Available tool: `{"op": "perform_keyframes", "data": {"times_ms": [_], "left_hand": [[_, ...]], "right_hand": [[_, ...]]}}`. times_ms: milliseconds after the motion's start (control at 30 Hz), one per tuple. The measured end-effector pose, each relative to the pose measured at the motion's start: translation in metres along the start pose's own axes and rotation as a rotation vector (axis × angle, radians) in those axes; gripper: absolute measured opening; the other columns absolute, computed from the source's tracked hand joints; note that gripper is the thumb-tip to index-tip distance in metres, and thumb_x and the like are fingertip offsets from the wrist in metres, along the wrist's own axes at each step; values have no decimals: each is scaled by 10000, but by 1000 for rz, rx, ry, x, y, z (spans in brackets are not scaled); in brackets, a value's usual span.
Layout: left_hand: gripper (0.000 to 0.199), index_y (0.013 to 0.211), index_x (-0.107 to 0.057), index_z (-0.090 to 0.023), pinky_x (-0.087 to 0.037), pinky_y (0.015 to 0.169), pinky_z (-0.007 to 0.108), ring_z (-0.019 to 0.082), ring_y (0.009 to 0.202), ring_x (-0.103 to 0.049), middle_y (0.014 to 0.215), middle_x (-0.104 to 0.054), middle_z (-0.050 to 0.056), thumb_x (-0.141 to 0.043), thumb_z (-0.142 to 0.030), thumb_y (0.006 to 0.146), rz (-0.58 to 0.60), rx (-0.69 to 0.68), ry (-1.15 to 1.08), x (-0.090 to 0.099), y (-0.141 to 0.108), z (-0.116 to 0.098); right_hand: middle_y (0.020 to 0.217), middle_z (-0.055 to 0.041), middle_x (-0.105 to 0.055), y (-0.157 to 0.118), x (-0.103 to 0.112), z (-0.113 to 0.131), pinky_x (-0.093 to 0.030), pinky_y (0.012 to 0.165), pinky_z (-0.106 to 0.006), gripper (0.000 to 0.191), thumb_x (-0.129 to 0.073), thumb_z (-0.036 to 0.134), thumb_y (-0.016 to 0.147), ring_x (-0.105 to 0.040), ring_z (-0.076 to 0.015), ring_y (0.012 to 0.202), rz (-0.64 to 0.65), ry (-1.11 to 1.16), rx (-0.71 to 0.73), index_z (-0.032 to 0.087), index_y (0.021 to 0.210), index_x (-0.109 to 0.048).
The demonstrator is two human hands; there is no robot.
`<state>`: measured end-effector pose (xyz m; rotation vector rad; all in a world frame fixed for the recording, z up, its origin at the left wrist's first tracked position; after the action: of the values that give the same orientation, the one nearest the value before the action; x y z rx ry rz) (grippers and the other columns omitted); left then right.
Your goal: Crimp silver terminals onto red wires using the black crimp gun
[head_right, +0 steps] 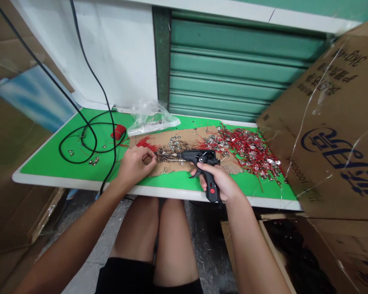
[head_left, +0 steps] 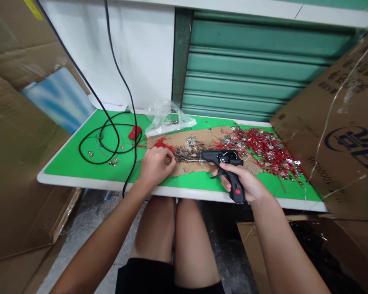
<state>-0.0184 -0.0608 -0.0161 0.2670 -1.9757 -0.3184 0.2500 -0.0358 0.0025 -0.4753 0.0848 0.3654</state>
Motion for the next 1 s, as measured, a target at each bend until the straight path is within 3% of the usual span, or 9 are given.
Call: {"op": "perform_keyframes", "data": {"times_ms": [233, 400, 1000], "left_hand": [[84, 857, -688, -217, -439, 870, 381, 251, 938, -658, 886, -745, 51, -631, -266, 894, -2, 15, -6, 0, 0, 1], [99, 867, -696, -214, -442, 878, 382, 247, 924, -657, 888, -741, 57, -628, -278, 899, 5, 28, -27, 0, 0, 2], [54, 840, -707, -210, -441, 832, 379, 239, 860, -659, 824, -732, 38, -666, -238, 859, -39, 0, -47, -2, 0, 4]], "right_hand": [[565, -16, -635, 2, 2, -2, -328, 308, -197, 275, -818, 411, 788, -456, -94, 384, -19, 18, -39, 161, 893, -775], [795, -48, -746, 2, 1, -1, -376, 305, -187, 247, -822, 334, 790, -487, -72, 396, -38, 68, -20, 169, 968, -781], [672, -6, -673, -2, -5, 5, -380, 303, -161, 240, -783, 283, 817, -507, -70, 368, -65, 84, -61, 135, 1005, -764]]}}
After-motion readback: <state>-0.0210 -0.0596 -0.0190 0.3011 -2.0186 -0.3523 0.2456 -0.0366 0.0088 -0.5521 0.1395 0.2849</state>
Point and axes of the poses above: each hand's wrist, its own y-axis towards the middle knuckle, its own x-axis out of the back of the hand, z = x × y, the point moved 2 cm from there along y, towards the middle knuckle
